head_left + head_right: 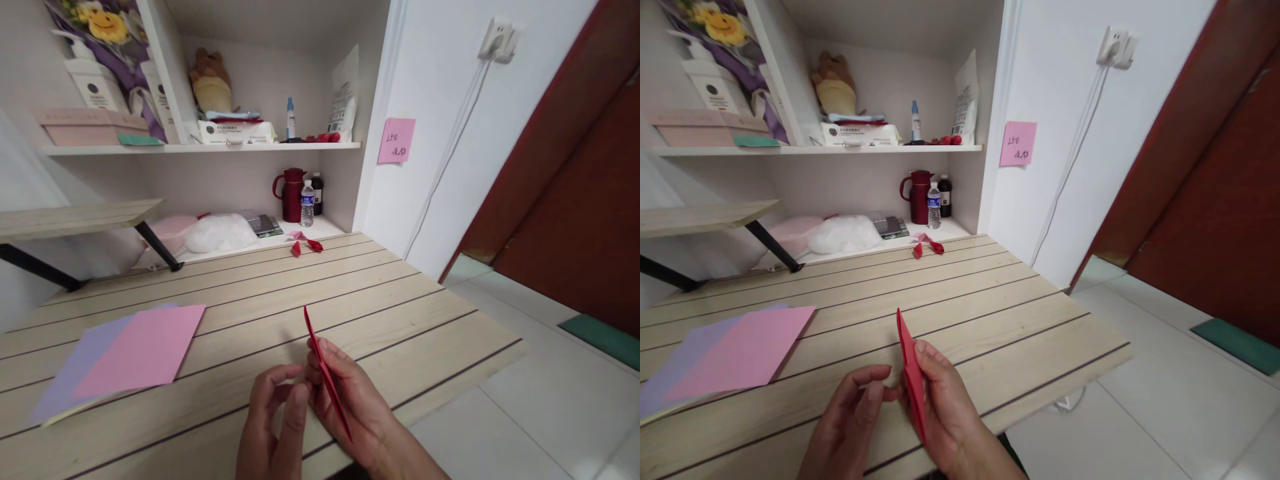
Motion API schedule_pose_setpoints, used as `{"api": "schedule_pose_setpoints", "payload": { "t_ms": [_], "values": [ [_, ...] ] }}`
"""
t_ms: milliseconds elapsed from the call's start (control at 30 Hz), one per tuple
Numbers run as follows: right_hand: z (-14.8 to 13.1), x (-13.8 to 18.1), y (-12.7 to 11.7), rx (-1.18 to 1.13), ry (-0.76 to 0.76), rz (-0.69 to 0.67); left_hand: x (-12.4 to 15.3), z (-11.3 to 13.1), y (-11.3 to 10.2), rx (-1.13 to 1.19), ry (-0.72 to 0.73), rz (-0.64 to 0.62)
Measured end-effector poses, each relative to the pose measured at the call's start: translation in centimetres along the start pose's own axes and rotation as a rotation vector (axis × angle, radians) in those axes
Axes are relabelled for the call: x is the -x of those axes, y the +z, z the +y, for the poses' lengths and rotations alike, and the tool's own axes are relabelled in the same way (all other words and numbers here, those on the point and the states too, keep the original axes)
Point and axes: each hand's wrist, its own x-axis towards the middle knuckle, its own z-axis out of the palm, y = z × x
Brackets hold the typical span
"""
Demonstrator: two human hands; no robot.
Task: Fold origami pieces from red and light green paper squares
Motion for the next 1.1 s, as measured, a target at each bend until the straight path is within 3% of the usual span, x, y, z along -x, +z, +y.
{"api": "schedule_pose_setpoints", "payload": {
  "t_ms": [100,233,533,1100],
  "values": [
    [-0.1,0.0,0.1,0.014,0.004,-0.019,-0.6,0.6,0.0,0.116,-0.136,0.001],
    [-0.2,0.3,0.3,0.002,0.014,-0.014,-1.2,0.2,0.4,0.256,-0.183,-0.014],
    [-0.4,0.2,0.2,-0.017,0.004,0.028,-1.3,-1.1,0.9,0.183,-0.124,-0.061],
    [-0.5,0.4,0.4,0.015,-0.001,-0.003,-1.3,-1.0,1.2,0.16,-0.076,-0.083]
  ]
}}
